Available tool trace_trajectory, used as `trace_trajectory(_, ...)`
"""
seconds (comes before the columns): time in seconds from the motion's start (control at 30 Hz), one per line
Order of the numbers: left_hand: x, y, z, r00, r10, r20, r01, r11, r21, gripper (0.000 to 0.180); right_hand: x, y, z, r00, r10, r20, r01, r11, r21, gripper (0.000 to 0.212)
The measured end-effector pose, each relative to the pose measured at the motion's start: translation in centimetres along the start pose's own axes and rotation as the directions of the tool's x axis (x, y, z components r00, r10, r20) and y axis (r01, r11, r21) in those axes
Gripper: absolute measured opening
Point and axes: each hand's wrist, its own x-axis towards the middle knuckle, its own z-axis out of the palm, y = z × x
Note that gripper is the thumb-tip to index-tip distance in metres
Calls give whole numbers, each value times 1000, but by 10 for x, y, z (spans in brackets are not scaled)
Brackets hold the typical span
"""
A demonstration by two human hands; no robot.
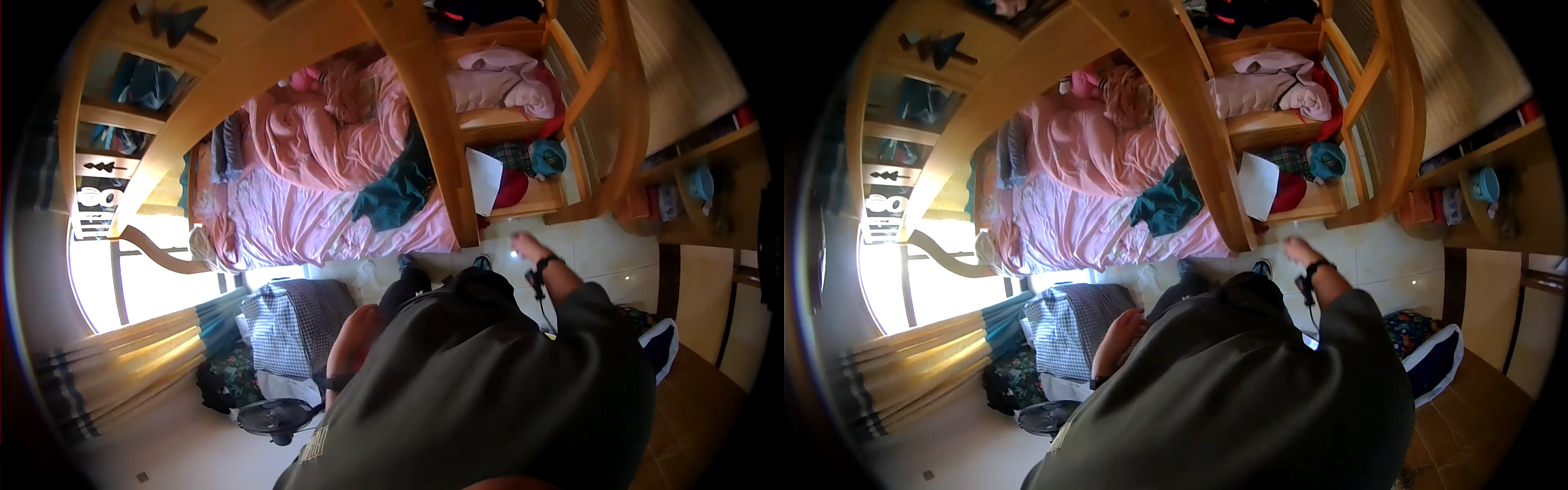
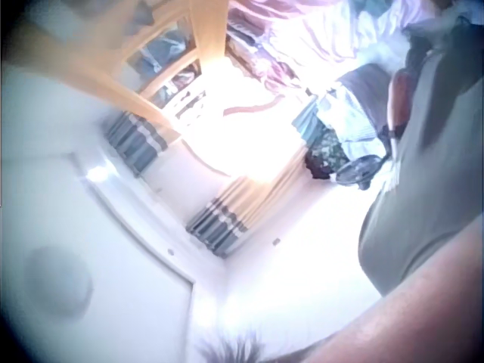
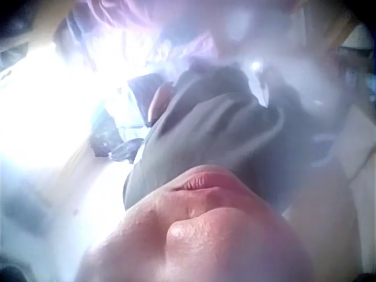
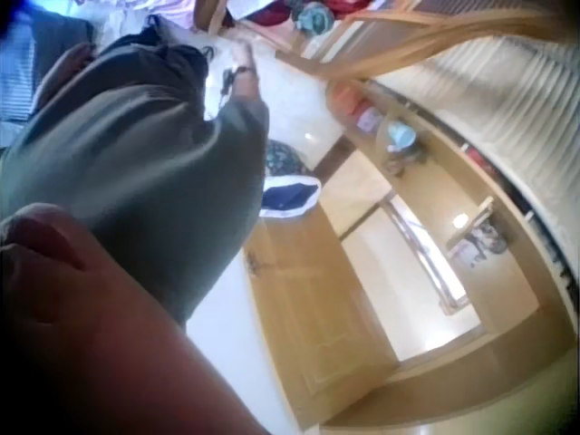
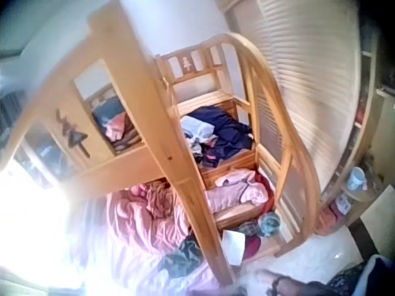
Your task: Organizing clothes, hangers, and personal items in a bedroom with a bunk bed.
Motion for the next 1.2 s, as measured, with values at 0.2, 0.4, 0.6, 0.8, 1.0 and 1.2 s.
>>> trace_trajectory(0.2, 95, -59, -58, 948, 163, 273, -206, 969, 136, 31, -117, 164, 50, 861, 460, 215, -403, 877, -262, 36)
trace_trajectory(0.4, 113, -50, -152, 612, 664, 430, -633, 86, 769, 38, -152, 70, 113, 893, 414, 177, -418, 908, -13, 34)
trace_trajectory(0.6, 137, -54, -235, 929, 361, 77, -363, 857, 367, 34, -170, -38, 133, 955, -272, 119, 293, 789, -541, 31)
trace_trajectory(0.8, 119, -284, -342, 988, 69, -136, 48, 709, 704, 23, -125, -258, 235, 925, 369, 92, -321, 888, -329, 32)
trace_trajectory(1.0, 110, -380, -358, 981, -107, -163, 164, 906, 390, 28, -2, -337, 288, 958, 279, 66, -245, 916, -318, 27)
trace_trajectory(1.2, 151, -379, -363, 944, -183, -273, 263, 919, 293, 27, 241, -324, 295, 911, 316, -264, -344, 936, -68, 95)
